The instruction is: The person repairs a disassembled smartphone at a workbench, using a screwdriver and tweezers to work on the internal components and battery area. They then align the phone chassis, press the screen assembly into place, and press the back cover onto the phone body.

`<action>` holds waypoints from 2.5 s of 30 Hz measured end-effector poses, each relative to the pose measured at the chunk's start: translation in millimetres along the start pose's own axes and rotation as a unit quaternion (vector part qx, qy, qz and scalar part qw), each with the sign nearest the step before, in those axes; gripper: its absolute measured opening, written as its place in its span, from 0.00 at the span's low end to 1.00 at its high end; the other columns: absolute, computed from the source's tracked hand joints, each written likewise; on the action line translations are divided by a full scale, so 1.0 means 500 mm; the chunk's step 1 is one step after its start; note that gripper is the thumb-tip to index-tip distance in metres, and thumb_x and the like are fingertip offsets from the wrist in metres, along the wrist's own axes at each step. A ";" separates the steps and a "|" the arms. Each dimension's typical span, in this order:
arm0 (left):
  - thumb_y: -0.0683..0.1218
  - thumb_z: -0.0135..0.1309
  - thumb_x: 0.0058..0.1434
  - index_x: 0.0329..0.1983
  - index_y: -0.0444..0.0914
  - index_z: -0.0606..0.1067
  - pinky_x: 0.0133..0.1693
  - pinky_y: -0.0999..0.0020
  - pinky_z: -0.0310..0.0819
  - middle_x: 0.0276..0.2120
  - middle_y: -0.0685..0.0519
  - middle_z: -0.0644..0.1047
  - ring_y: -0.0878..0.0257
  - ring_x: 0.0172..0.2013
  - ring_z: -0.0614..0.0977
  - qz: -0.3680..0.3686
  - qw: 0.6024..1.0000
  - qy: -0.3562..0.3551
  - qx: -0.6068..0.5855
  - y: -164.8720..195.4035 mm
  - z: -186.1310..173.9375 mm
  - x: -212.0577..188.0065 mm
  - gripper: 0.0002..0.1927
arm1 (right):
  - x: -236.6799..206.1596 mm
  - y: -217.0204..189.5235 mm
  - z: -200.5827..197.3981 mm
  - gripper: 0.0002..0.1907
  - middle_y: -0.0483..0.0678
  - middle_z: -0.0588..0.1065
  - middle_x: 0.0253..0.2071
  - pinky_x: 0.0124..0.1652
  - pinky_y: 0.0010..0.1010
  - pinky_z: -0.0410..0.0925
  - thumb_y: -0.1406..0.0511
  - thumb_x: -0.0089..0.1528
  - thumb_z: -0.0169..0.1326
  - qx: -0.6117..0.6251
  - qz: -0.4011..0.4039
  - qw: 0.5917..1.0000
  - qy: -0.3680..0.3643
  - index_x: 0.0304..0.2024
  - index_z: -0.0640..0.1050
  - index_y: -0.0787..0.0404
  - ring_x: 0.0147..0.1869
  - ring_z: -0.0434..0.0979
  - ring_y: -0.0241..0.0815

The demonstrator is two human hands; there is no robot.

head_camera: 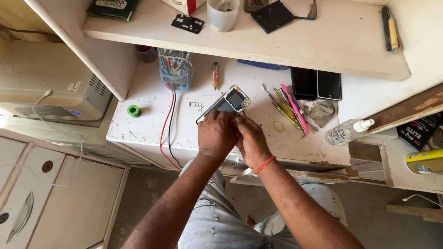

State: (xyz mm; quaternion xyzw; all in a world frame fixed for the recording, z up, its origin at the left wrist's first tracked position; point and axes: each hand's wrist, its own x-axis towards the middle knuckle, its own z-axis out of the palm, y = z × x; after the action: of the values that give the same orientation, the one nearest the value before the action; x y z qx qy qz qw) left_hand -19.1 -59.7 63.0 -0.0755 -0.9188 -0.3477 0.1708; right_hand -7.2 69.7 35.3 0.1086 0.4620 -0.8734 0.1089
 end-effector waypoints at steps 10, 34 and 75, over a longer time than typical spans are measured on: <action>0.48 0.60 0.56 0.51 0.45 0.81 0.53 0.49 0.63 0.49 0.51 0.74 0.52 0.51 0.73 0.127 0.991 -0.031 0.039 0.002 -0.007 -0.015 0.19 | 0.018 0.000 -0.046 0.05 0.43 0.74 0.35 0.39 0.27 0.72 0.66 0.69 0.52 0.100 0.014 0.992 0.071 0.41 0.77 0.62 0.37 0.74 0.34; 0.54 0.68 0.54 0.76 0.37 0.50 0.57 0.50 0.67 0.67 0.33 0.58 0.43 0.61 0.66 -0.059 0.983 0.080 -0.155 -0.001 -0.027 -0.030 0.53 | 0.026 -0.015 -0.063 0.03 0.47 0.77 0.36 0.43 0.35 0.78 0.67 0.69 0.52 0.092 -0.006 0.989 0.117 0.40 0.75 0.61 0.40 0.80 0.41; 0.54 0.66 0.57 0.36 0.33 0.79 0.43 0.63 0.87 0.33 0.46 0.84 0.60 0.36 0.87 -0.331 0.750 -0.219 -0.530 -0.125 0.084 0.009 0.19 | -0.025 -0.060 -0.078 0.05 0.44 0.79 0.35 0.32 0.24 0.72 0.68 0.62 0.64 -0.542 -0.298 0.776 0.119 0.40 0.83 0.61 0.30 0.78 0.32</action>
State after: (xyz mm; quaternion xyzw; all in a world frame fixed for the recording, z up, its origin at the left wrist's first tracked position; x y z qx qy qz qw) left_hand -50.3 -78.6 -2.9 0.0808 -0.5668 -0.7875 -0.2281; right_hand -0.6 119.7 41.1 -0.0083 0.8778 -0.4470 -0.1722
